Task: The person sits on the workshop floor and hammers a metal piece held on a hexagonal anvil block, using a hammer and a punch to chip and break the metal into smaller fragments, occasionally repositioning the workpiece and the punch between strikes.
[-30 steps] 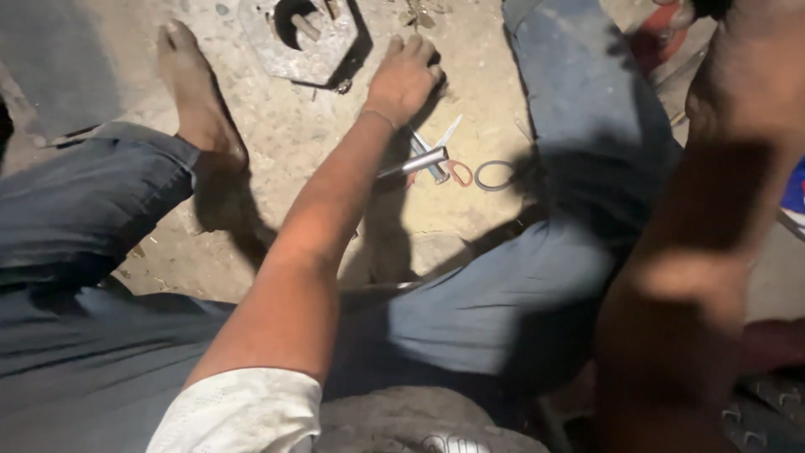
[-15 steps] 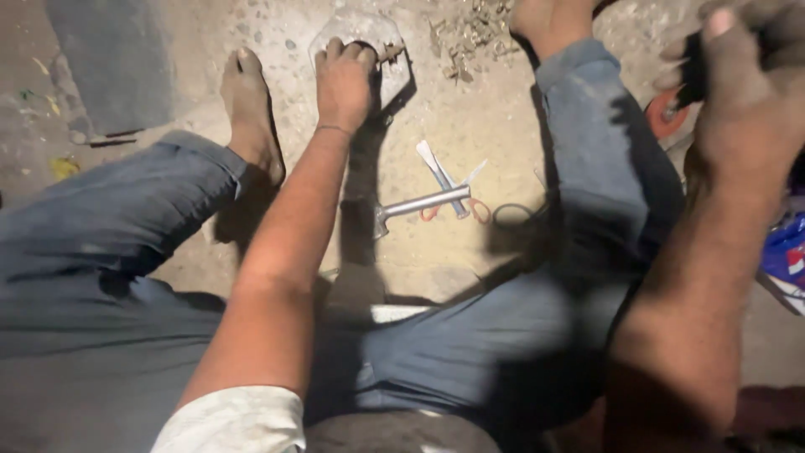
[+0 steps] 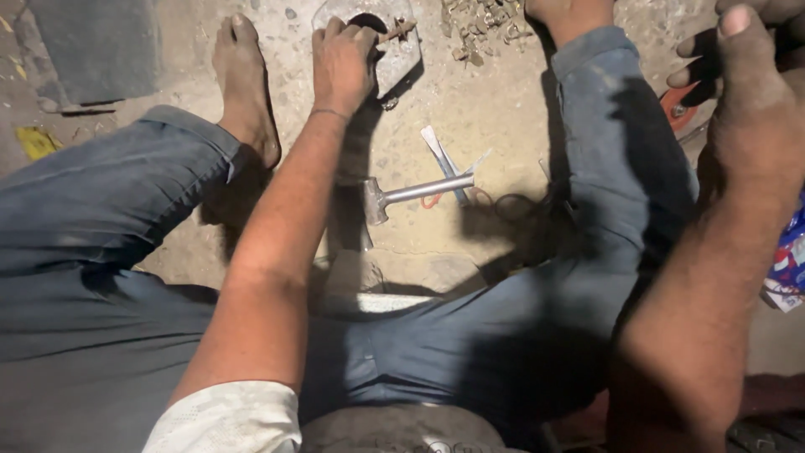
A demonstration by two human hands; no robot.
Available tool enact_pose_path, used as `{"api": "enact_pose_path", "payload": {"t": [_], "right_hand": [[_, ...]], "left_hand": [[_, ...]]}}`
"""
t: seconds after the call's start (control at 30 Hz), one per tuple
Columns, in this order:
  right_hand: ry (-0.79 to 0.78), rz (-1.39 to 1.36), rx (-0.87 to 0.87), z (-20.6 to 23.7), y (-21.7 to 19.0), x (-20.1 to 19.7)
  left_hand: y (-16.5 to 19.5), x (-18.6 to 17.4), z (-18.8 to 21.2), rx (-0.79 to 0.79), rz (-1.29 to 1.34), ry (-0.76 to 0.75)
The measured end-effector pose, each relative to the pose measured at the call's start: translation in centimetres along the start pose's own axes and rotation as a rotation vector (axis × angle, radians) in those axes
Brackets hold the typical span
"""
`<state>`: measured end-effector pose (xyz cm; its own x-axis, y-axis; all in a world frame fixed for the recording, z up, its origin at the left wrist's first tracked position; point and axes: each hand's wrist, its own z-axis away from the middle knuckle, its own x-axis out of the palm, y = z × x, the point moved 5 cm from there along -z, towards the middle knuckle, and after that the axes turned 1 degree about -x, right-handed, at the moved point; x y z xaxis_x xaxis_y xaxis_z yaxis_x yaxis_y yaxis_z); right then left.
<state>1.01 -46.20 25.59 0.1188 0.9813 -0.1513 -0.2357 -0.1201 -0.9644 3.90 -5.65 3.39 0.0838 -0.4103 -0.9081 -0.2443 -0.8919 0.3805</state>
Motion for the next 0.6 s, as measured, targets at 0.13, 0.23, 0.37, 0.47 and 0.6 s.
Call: {"api": "enact_pose_path", "payload": {"t": [0.13, 0.23, 0.37, 0.47, 0.6], "right_hand": [[-0.024, 0.117, 0.014, 0.4, -0.3, -0.2], [0.015, 0.101, 0.026, 0.6, -0.5, -0.3], [0.011, 0.197, -0.012, 0.5, -0.2, -0.8], [-0.002, 0.168, -0.055, 0.3, 0.6, -1.5], [-0.031, 0.185, -0.068, 0.0, 1.6, -2.7]], "left_hand": [[-0.2, 0.6, -0.3, -0.015, -0.003, -0.034], [-0.5, 1.1, -0.1, -0.02, -0.011, -0.087], [-1.1, 1.6, -0.4, 0.005, -0.042, -0.138], [-1.7, 2.0, -0.8, 0.019, -0.033, -0.19], [-2.6, 2.6, -1.2, 0.002, -0.043, -0.334]]}}
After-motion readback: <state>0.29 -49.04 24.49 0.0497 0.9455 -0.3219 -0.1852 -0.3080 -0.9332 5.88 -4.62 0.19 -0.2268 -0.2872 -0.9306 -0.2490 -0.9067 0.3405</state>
